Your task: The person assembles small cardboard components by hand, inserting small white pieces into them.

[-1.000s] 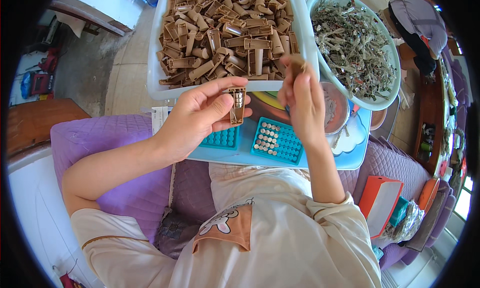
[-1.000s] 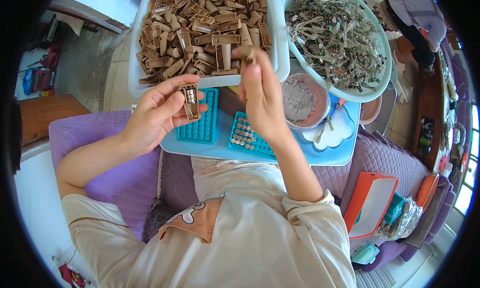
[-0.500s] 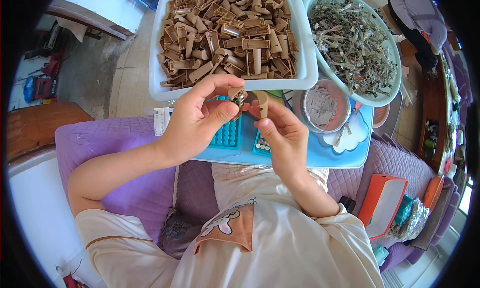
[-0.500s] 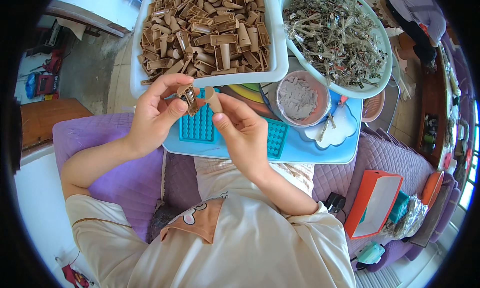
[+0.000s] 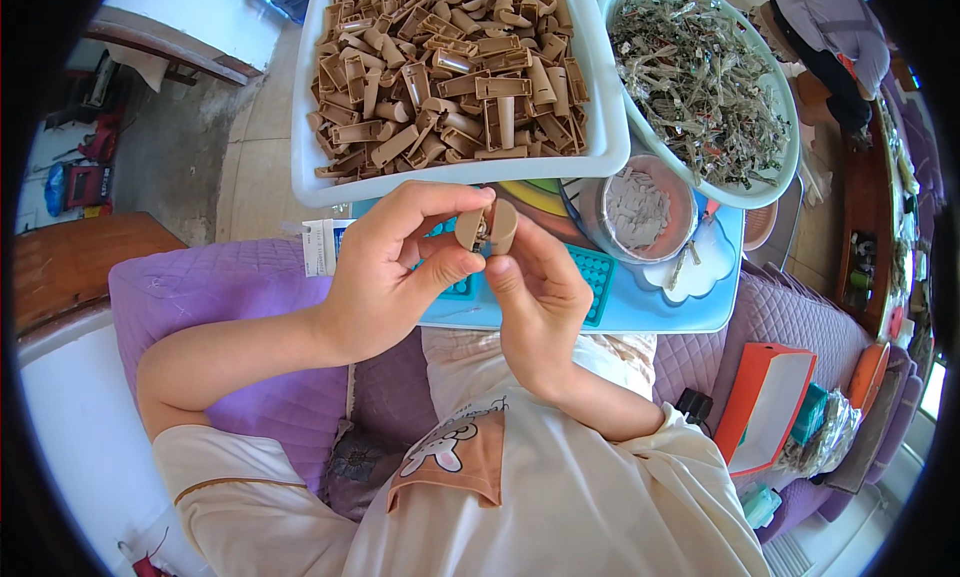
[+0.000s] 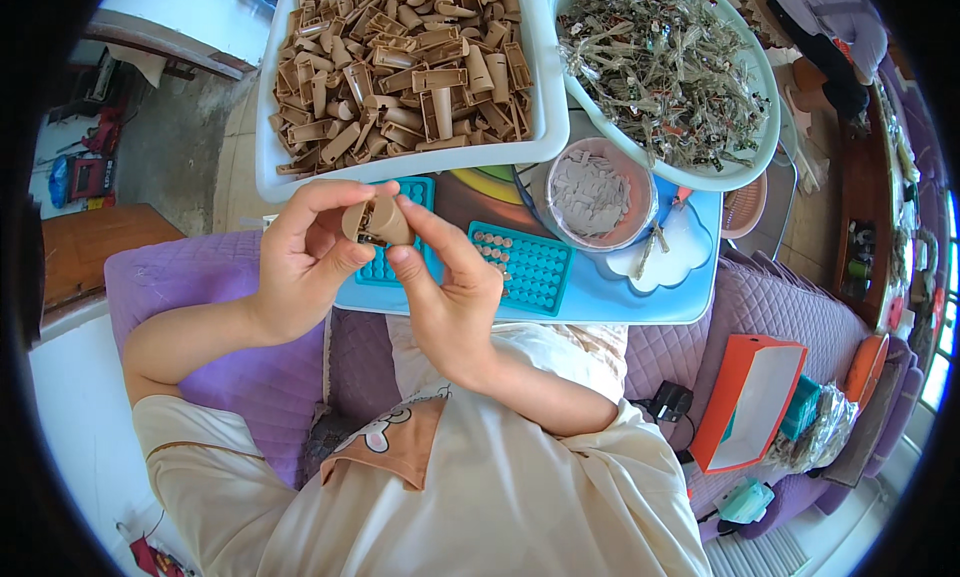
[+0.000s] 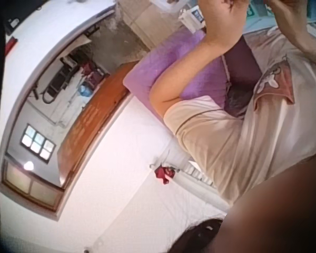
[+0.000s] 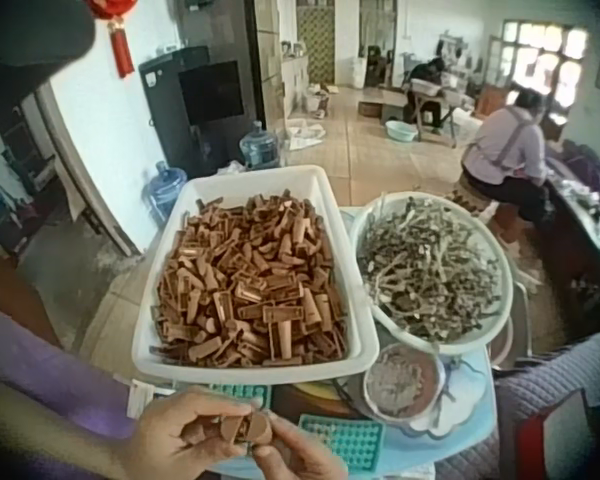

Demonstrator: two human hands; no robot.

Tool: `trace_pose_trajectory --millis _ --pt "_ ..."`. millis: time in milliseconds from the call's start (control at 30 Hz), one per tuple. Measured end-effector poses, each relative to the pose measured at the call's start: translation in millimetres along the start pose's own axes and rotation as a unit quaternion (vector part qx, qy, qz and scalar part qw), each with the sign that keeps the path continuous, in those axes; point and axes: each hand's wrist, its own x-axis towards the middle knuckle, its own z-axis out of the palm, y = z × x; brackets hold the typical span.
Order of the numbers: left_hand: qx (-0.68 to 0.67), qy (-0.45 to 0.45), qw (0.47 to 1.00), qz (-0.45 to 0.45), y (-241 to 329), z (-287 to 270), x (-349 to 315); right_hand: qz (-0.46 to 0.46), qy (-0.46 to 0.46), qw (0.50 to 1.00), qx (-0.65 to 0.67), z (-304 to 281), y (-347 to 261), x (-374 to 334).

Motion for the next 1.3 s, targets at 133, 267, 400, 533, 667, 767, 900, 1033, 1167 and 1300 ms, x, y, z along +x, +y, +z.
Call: trace_pose_trajectory --millis 133,267,400,533,667,767,900,1033,1167,1300 --pt "-0.021 0.009 0.999 0.023 -2 2 1 0.034 -0.002 0.999 0.016 2 0 -3" --pt "-0.037 0.006 0.999 0.007 -2 1 0 0.019 -0.003 1.0 -0.005 2 3 -3" --pt "-0.055 0.013 0.998 0.001 -3 3 0 0.015 0.001 1.0 -0.024 3 6 1" --pt "-0.008 0.019 1.0 -0.014 -2 5 0 -0.032 0.01 0.997 -0.067 3 12 5" --pt "0.099 0.027 0.994 0.025 -4 7 1 -0.052 0.024 0.993 -0.104 4 19 7" --pt "0.186 0.027 0.981 0.039 -5 8 2 -0.099 0.023 0.988 -0.117 4 27 10" --pt "0.197 0.013 0.98 0.003 -7 11 3 -0.099 0.028 0.98 -0.172 10 24 9" --pt "0.225 0.019 0.971 0.079 -10 12 8 -0.12 -0.023 0.977 -0.177 14 11 13" --pt "0.214 0.004 0.975 0.066 -5 15 13 -0.165 -0.098 0.968 -0.161 12 16 18" --pt "0.196 0.011 0.979 0.051 -5 18 15 -0.134 -0.072 0.977 -0.147 17 24 11"
